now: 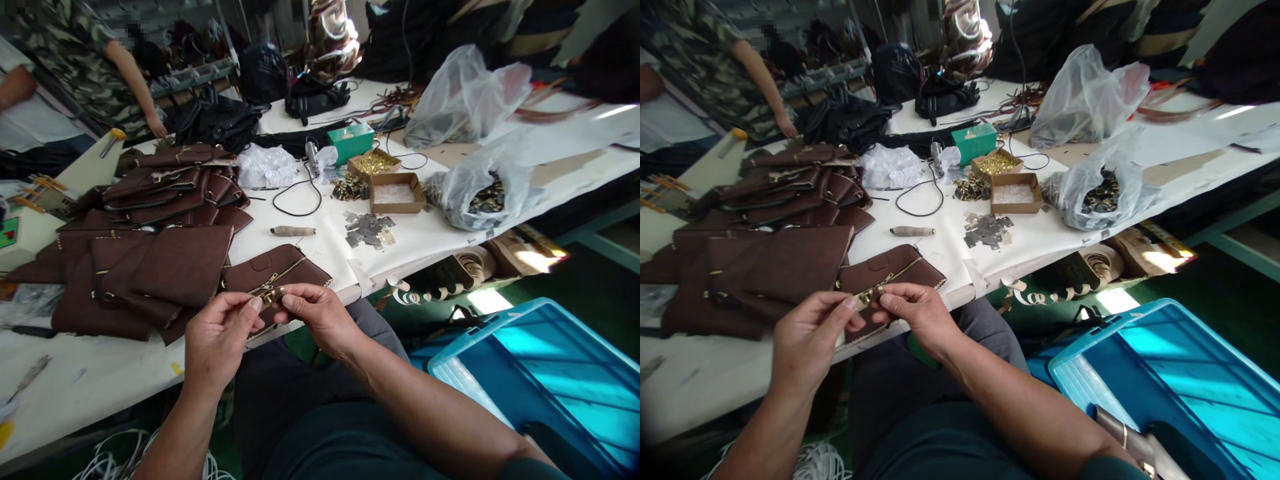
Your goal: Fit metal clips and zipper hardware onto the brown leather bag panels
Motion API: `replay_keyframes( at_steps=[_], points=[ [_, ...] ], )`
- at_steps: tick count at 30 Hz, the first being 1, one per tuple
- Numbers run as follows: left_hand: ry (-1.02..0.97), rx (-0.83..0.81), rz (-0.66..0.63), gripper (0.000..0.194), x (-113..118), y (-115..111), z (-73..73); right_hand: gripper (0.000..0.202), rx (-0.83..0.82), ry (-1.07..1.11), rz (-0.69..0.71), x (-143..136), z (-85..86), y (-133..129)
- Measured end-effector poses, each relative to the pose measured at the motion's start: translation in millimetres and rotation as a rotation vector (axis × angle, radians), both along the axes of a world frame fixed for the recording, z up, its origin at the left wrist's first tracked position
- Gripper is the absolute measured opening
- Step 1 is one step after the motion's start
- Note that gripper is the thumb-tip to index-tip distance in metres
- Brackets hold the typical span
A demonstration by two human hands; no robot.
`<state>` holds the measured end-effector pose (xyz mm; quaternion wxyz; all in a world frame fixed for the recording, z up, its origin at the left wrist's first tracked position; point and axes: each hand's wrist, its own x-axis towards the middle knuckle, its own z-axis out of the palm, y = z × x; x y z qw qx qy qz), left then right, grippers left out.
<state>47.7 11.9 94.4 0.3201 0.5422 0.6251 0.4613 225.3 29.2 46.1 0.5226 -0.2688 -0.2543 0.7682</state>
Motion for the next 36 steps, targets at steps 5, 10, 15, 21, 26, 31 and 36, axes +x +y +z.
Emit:
replay_keyframes(
  at_steps=[5,10,15,21,26,31,36],
  points=[
    [-0.184,-0.073,-0.033,0.029,-4,4,-7.9,0.04,-0.134,0.132,0.103,0,-4.8,0],
    [-0.223,-0.07,-0.038,0.027,-6,5,-14.0,0.038,-0.031,0.027,0.063,5,-2.8,-6],
    [-0.084,0.162,-0.125,0.016,-2,4,-13.3,0.022,0.302,-0.38,-0.123,11,5.3,-9],
    [0.35,0.492,-0.237,0.012,-1,0,-4.2,0.011,0.497,-0.53,-0.312,5,8.7,-9],
    [0.327,0.511,-0.305,0.024,-3,-8,-3.7,0.005,0.582,-0.556,-0.406,1,11.0,-12],
    [-0.088,0.198,-0.282,0.044,-2,-14,-2.0,0.009,0.61,-0.579,-0.404,2,18.3,-16],
    [-0.186,0.06,-0.383,0.033,-3,-5,4.1,0.013,0.596,-0.563,-0.307,4,27.2,-19]
  ],
)
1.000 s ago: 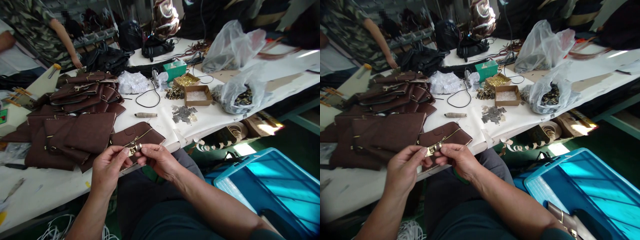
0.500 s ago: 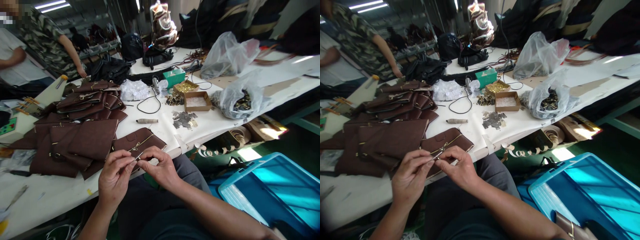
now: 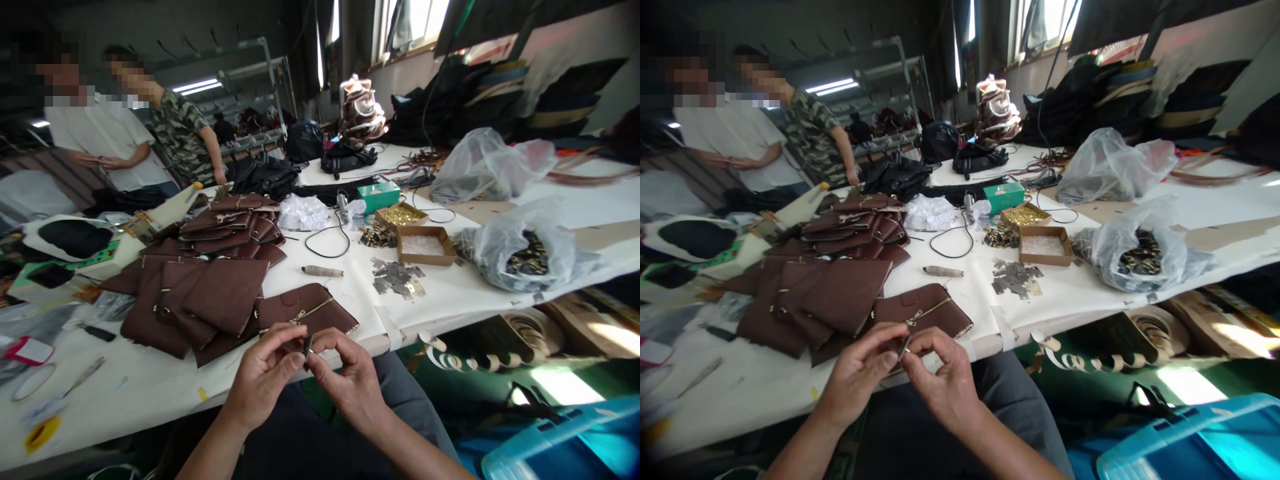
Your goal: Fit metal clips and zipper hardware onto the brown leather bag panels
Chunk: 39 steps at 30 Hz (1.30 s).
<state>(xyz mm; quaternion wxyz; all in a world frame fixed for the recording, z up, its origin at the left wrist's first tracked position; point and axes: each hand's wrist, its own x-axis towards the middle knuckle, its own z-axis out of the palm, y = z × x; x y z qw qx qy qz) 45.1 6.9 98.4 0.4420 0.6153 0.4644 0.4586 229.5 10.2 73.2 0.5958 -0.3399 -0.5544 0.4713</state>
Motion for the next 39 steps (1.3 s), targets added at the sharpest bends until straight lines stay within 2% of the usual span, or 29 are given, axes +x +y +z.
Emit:
replay_keyframes(
  at_steps=[4,12,18,22,24,26,27,29,31,34,39],
  points=[
    [-0.068,0.004,0.024,0.032,3,4,-4.0,0.016,-0.067,0.005,0.044,-2,-2.1,0],
    [-0.184,0.053,0.059,0.032,7,6,-15.0,0.017,-0.098,0.054,0.065,-8,-20.8,1],
    [-0.19,0.091,0.065,0.031,8,9,-15.6,0.018,-0.092,0.04,0.066,-10,-19.1,4],
    [-0.163,0.081,0.061,0.038,5,14,-27.7,0.02,-0.11,0.038,0.081,-10,-15.8,13],
    [-0.069,0.061,0.088,0.048,-4,24,-38.1,0.022,-0.134,0.004,0.08,-8,-18.1,22],
    [0.14,0.068,0.188,0.056,-19,41,-48.5,0.025,-0.188,-0.033,0.076,-6,-26.3,35],
    [0.34,0.108,0.257,0.055,-28,52,-53.2,0.026,-0.226,-0.044,0.074,-4,-32.9,43],
    [0.475,0.13,0.294,0.046,-45,79,-61.2,0.03,-0.302,-0.06,0.061,-1,-49.3,59],
    [0.606,0.155,0.28,0.039,-58,105,-67.5,0.03,-0.342,-0.097,0.037,1,-66.1,72],
    [0.79,0.168,0.219,0.039,-65,134,-74.8,0.025,-0.305,-0.181,0.016,2,-83.2,81],
    [1.006,0.135,0.142,0.026,-59,150,-80.4,0.018,-0.204,-0.264,-0.027,-2,-90.2,77]
  ],
)
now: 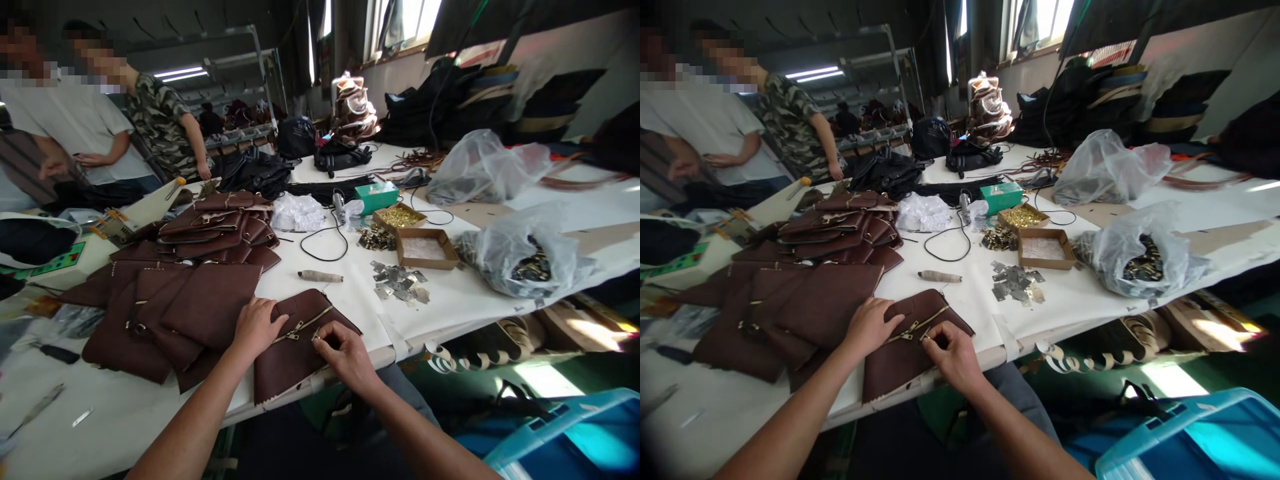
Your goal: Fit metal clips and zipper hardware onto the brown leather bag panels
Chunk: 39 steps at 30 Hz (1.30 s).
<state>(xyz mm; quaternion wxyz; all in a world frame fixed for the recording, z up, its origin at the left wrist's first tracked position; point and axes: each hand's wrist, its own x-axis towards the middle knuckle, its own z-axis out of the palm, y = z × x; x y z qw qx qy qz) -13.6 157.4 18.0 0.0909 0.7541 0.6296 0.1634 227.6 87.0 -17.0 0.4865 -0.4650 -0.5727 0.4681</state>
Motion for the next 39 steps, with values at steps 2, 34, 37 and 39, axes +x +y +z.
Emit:
replay_keyframes(
  at_steps=[2,34,37,39],
  points=[
    [0.044,-0.006,0.014,0.025,3,1,1.7,0.017,0.008,-0.011,-0.007,0,-0.6,-1],
    [-0.374,-0.312,-0.207,0.035,15,-87,104.0,0.013,0.279,-0.13,0.027,-14,74.6,-26],
    [-0.344,-0.264,-0.231,0.04,21,-94,107.0,0.012,0.249,-0.136,-0.026,-12,82.5,-34],
    [-0.321,-0.246,-0.241,0.042,23,-99,108.5,0.012,0.234,-0.155,-0.036,-10,86.9,-39]
  ],
)
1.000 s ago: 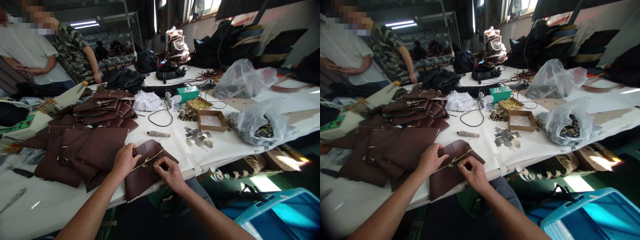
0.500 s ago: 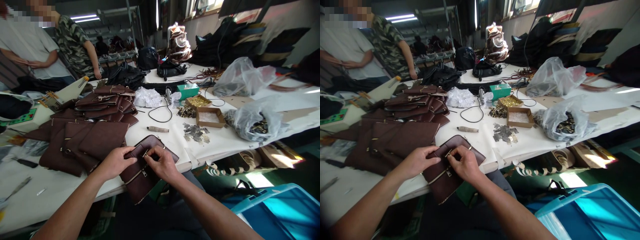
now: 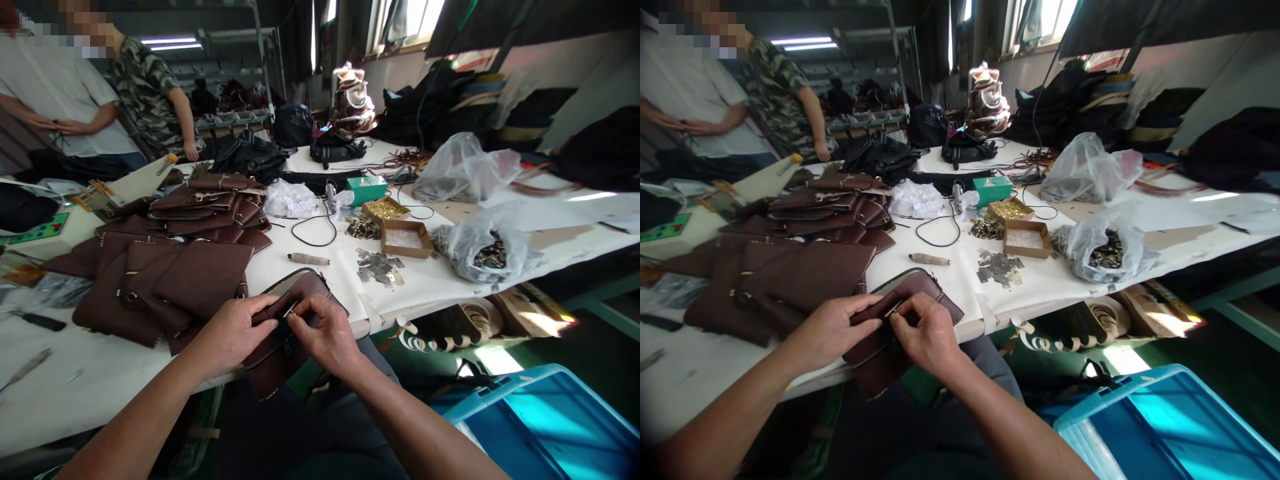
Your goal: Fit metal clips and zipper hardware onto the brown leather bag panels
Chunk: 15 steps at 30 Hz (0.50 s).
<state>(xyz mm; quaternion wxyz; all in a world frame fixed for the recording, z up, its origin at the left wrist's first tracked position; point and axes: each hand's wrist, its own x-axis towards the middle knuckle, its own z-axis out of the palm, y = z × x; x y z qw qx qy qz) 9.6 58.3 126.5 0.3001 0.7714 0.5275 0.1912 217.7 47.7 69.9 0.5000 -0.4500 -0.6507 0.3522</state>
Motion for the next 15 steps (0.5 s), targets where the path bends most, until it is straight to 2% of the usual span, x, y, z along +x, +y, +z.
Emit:
replay_keyframes(
  at_steps=[6,15],
  points=[
    [0.004,-0.008,-0.015,0.043,5,-12,6.6,0.013,0.01,-0.041,0.09,10,12.6,-9],
    [0.006,0.031,0.002,0.045,14,-21,8.8,0.013,-0.013,-0.018,0.114,20,23.9,-21]
  ],
)
